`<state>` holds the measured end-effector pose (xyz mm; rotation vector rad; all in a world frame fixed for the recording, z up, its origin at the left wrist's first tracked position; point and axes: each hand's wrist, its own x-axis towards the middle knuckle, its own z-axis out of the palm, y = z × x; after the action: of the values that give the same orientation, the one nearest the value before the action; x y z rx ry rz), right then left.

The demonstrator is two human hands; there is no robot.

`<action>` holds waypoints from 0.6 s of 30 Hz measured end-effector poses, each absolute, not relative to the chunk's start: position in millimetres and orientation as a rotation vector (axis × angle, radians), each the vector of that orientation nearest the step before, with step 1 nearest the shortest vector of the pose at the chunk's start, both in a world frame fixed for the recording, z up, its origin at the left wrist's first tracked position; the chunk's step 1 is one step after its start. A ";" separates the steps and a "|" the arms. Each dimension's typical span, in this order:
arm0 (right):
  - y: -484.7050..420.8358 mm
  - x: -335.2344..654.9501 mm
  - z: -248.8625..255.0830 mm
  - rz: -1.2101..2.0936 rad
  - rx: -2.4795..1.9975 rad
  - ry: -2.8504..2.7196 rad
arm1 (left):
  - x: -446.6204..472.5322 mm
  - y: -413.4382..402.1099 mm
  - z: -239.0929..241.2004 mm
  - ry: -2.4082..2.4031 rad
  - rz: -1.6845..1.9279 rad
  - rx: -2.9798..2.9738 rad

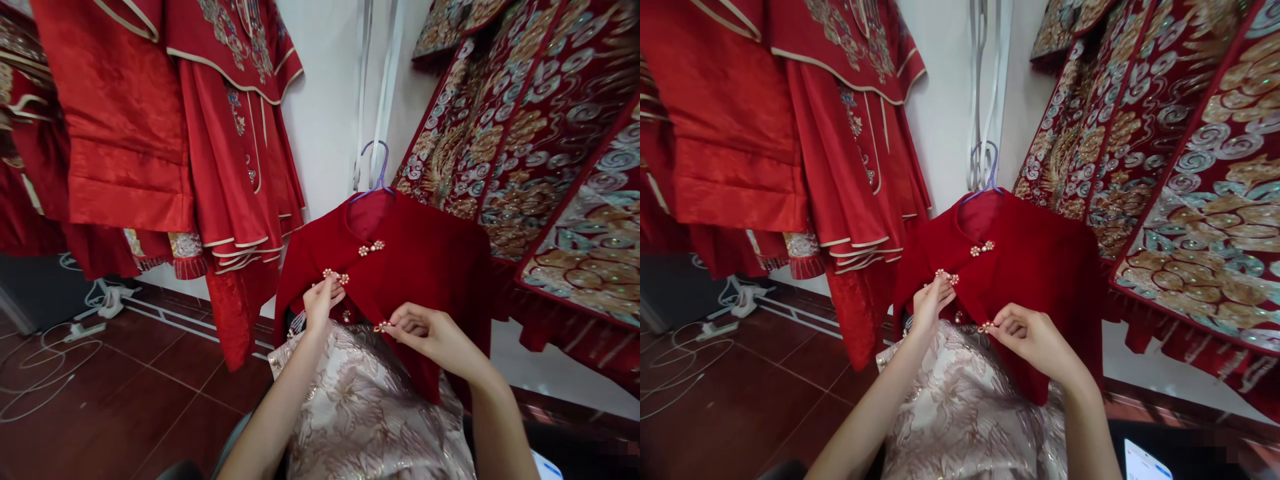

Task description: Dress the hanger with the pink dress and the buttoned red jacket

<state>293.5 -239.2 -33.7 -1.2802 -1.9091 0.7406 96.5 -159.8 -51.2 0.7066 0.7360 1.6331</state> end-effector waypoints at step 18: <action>-253.6 326.0 -29.0 0.639 -1.279 -1.813 | 102.4 -164.1 -22.2 0.824 1.583 1.771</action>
<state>326.0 -253.6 -29.0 -1.2794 -1.8133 0.6390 102.4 -164.1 -22.2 1.7713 0.8237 1.5834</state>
